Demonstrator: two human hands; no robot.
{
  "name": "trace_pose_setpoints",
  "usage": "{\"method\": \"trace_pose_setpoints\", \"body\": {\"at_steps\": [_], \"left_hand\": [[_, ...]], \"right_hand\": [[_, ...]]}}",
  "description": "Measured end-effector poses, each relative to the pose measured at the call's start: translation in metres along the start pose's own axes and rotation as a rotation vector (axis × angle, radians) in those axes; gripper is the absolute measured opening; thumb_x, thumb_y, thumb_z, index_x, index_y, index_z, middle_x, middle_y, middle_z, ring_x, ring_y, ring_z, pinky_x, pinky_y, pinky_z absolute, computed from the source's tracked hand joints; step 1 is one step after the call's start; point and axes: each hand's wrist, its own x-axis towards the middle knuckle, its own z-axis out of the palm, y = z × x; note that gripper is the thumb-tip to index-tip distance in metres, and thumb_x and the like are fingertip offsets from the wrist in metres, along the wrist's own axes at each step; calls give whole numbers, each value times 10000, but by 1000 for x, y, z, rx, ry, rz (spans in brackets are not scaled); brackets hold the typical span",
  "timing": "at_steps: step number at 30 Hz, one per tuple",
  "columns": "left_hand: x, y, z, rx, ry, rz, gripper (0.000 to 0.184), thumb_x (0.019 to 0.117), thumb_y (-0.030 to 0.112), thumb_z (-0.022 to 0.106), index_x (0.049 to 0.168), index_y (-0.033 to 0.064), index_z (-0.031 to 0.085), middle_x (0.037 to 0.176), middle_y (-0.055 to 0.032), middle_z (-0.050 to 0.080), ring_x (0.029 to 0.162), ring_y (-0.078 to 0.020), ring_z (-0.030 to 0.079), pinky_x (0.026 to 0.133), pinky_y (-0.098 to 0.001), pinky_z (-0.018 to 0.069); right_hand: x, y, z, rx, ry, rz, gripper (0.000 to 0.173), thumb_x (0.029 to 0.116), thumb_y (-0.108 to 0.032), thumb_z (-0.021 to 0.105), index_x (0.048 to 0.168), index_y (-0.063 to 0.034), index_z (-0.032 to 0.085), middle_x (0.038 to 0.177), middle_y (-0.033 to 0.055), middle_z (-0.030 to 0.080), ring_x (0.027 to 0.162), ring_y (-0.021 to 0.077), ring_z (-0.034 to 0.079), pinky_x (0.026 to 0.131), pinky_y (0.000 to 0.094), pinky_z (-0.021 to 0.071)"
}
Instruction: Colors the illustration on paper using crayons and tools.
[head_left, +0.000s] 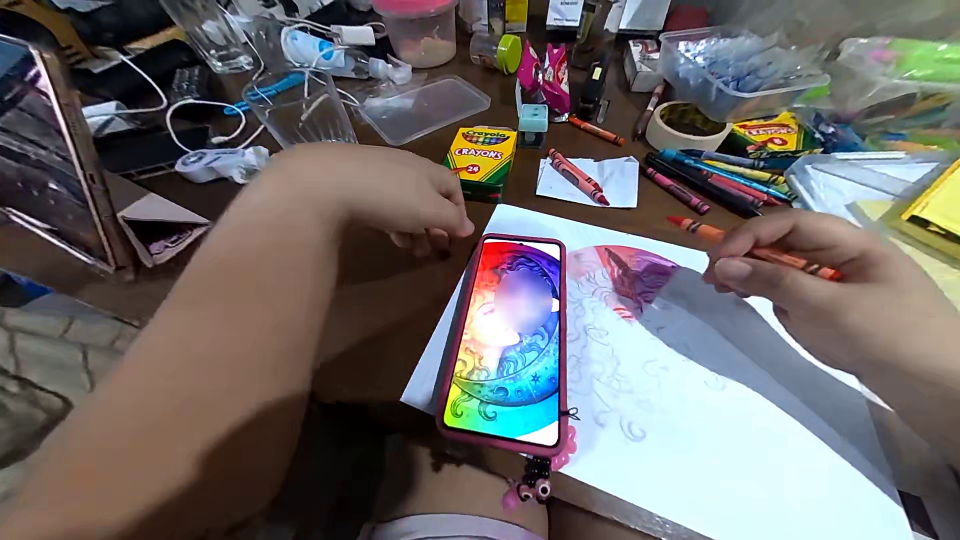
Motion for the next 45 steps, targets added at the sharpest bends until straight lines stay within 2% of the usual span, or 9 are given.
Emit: {"method": "trace_pose_setpoints", "body": {"at_steps": [3,9,15,22,28,34,38,40,45], "left_hand": [[31,-5,-1,-30,79,97,354,1070,323,521,1131,-3,643,928,-140,669,815,-241,631,769,-466,526],[67,-35,20,-194,424,446,256,1060,296,518,1021,59,607,770,2,517,637,-65,469,613,-287,422],[74,-47,26,-177,295,569,87,976,182,622,966,96,628,755,42,634,640,-19,604,590,-211,518],[74,-51,25,-203,240,598,121,942,163,597,1040,107,643,803,67,664,675,2,628,619,-182,539],[78,-58,23,-209,184,692,270,843,186,687,1099,125,627,797,105,625,689,37,598,619,-132,508],[83,-63,19,-184,124,779,270,880,134,670,1143,96,624,836,95,637,731,35,608,658,-135,523],[79,-61,18,-295,97,703,230,952,108,574,1176,101,626,826,84,653,715,-5,639,640,-169,549],[78,-61,18,-316,92,679,247,953,94,564,1192,96,626,839,71,661,722,-18,642,643,-183,552],[78,-60,19,-326,90,670,258,946,87,558,1198,89,614,844,77,665,727,-9,639,650,-183,548]], "right_hand": [[18,2,-1,116,-131,66,81,915,-196,699,948,-269,708,839,-117,684,681,-14,613,591,132,516],[63,-3,14,181,-401,135,282,762,17,729,952,-156,611,801,-75,675,719,13,649,633,170,555],[75,0,27,164,-546,181,336,727,62,774,953,-111,595,753,-28,641,656,36,623,565,166,524],[58,-16,29,52,-392,345,362,710,108,762,933,-120,589,766,-10,645,640,49,624,546,175,517],[54,-15,34,-1,-319,245,379,715,85,745,971,-129,567,765,-37,631,647,24,608,553,156,500],[58,0,28,97,-184,-34,504,785,-71,721,1219,-133,472,1097,-63,560,880,-15,599,706,127,542],[59,-4,27,302,-38,155,128,976,-56,564,1024,-163,617,869,-78,657,705,18,635,636,176,565],[61,-3,25,231,-76,118,139,1035,-53,503,1042,-151,603,848,-78,672,674,14,652,605,172,580],[58,-4,21,-105,-276,120,230,935,-79,615,1151,-132,672,930,-82,615,732,-39,559,638,126,483]]}}
